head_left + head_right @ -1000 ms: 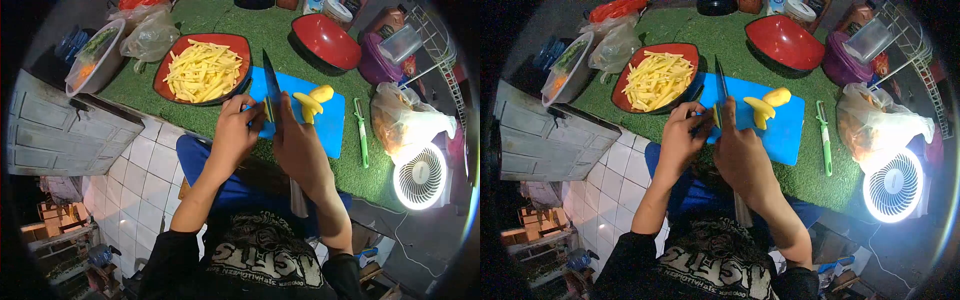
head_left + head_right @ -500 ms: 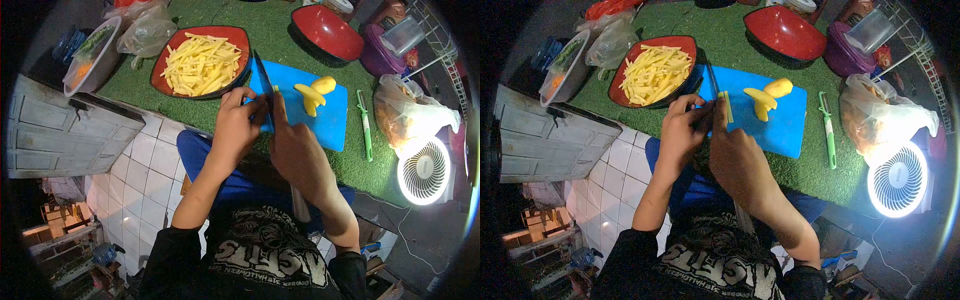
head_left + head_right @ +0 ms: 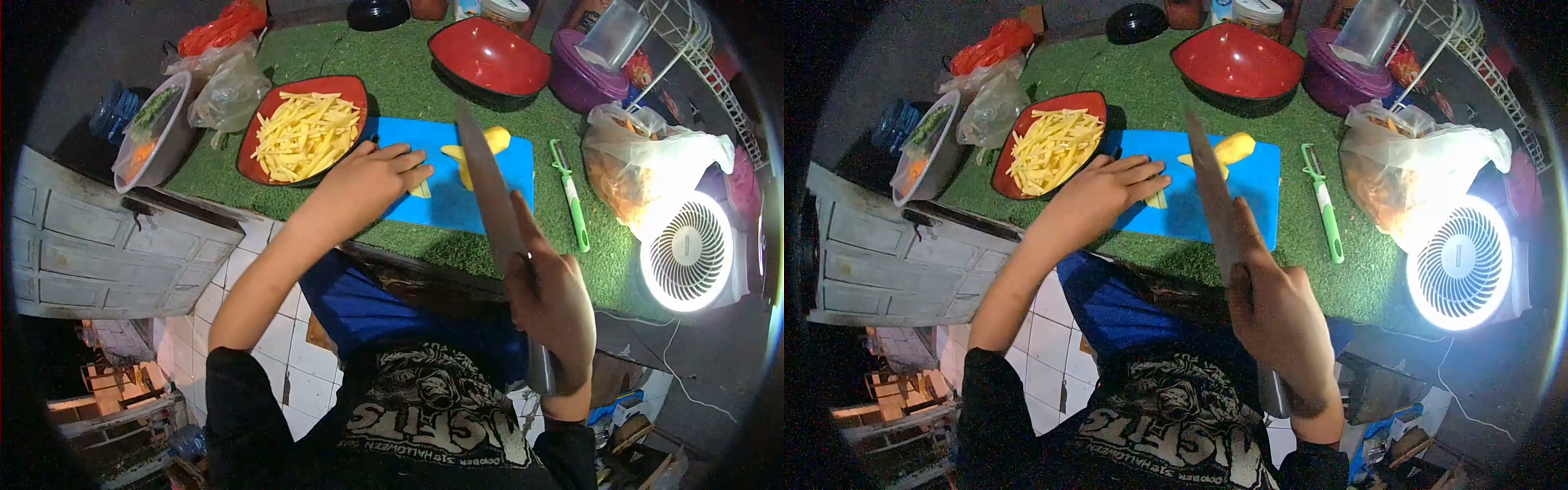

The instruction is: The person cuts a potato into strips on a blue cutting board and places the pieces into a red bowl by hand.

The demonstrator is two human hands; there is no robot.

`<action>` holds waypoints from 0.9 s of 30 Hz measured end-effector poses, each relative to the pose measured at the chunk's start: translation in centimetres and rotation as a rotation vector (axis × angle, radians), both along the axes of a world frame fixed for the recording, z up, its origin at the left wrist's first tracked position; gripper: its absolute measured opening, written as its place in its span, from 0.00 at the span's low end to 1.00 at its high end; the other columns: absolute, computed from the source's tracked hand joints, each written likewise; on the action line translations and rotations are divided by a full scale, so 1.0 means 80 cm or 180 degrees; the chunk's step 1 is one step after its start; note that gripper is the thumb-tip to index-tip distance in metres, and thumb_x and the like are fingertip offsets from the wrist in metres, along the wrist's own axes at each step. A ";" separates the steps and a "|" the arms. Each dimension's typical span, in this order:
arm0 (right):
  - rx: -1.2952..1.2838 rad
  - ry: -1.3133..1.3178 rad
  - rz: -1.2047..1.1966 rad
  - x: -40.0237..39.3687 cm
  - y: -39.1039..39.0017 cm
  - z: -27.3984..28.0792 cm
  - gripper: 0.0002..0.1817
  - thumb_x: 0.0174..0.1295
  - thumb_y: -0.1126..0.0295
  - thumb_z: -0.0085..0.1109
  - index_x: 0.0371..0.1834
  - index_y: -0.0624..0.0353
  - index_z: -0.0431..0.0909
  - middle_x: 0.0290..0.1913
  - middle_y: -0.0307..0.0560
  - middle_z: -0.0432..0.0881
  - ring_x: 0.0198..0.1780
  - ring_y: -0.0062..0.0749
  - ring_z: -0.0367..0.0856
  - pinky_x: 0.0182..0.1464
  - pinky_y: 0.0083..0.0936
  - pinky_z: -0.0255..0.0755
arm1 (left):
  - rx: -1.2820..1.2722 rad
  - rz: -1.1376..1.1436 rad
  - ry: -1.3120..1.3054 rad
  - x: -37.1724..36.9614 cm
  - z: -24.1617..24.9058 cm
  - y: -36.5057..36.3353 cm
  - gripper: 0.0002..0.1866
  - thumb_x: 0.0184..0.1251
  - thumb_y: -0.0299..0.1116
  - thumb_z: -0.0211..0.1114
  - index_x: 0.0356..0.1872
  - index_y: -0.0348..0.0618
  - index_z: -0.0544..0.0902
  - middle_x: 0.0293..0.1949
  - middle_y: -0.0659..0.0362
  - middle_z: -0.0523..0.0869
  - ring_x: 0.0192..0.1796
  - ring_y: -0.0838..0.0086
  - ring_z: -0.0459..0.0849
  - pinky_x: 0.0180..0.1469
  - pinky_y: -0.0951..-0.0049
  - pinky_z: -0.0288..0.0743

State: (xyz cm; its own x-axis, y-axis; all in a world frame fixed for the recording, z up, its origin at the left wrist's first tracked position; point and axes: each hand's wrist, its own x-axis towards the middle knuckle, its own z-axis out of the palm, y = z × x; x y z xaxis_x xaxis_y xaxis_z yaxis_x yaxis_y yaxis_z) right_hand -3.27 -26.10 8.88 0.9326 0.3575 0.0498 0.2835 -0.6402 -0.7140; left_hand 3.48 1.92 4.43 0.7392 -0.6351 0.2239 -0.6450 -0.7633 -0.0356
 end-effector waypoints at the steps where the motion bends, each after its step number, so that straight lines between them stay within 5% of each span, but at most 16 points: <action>1: 0.0013 -0.0018 -0.0020 -0.001 -0.002 -0.001 0.34 0.68 0.79 0.47 0.81 0.55 0.61 0.15 0.47 0.75 0.14 0.29 0.77 0.22 0.31 0.73 | 0.0005 -0.0103 0.0059 0.004 0.007 0.003 0.23 0.65 0.24 0.56 0.62 0.46 0.81 0.61 0.54 0.83 0.66 0.60 0.79 0.64 0.60 0.71; 4: 0.0118 0.0100 0.0040 -0.003 -0.007 -0.001 0.35 0.68 0.79 0.46 0.81 0.55 0.60 0.15 0.45 0.75 0.14 0.26 0.76 0.22 0.30 0.73 | 0.0015 -0.0091 0.0322 0.005 0.013 0.005 0.20 0.66 0.24 0.56 0.58 0.42 0.81 0.60 0.53 0.84 0.64 0.60 0.80 0.64 0.59 0.72; 6: 0.0268 0.0539 -0.0010 -0.002 -0.013 0.005 0.35 0.67 0.76 0.51 0.80 0.58 0.58 0.28 0.73 0.80 0.34 0.73 0.82 0.39 0.55 0.75 | 0.0016 -0.0133 0.0363 0.001 0.016 0.010 0.18 0.66 0.25 0.57 0.57 0.41 0.81 0.60 0.52 0.83 0.63 0.58 0.80 0.64 0.59 0.72; 15: 0.0273 0.0774 -0.0246 0.002 -0.027 0.003 0.36 0.66 0.77 0.51 0.80 0.55 0.60 0.21 0.63 0.78 0.26 0.57 0.86 0.35 0.44 0.78 | -0.0415 0.0251 0.0028 -0.068 0.003 -0.016 0.20 0.69 0.36 0.67 0.57 0.36 0.77 0.54 0.49 0.80 0.55 0.53 0.80 0.57 0.56 0.74; 27: 0.0308 0.0535 -0.0039 0.005 -0.025 -0.014 0.38 0.64 0.77 0.52 0.81 0.55 0.58 0.24 0.71 0.78 0.30 0.70 0.83 0.38 0.49 0.77 | -0.0076 0.0370 -0.0336 -0.087 -0.024 -0.022 0.22 0.59 0.26 0.62 0.56 0.34 0.78 0.52 0.48 0.81 0.50 0.56 0.83 0.53 0.60 0.80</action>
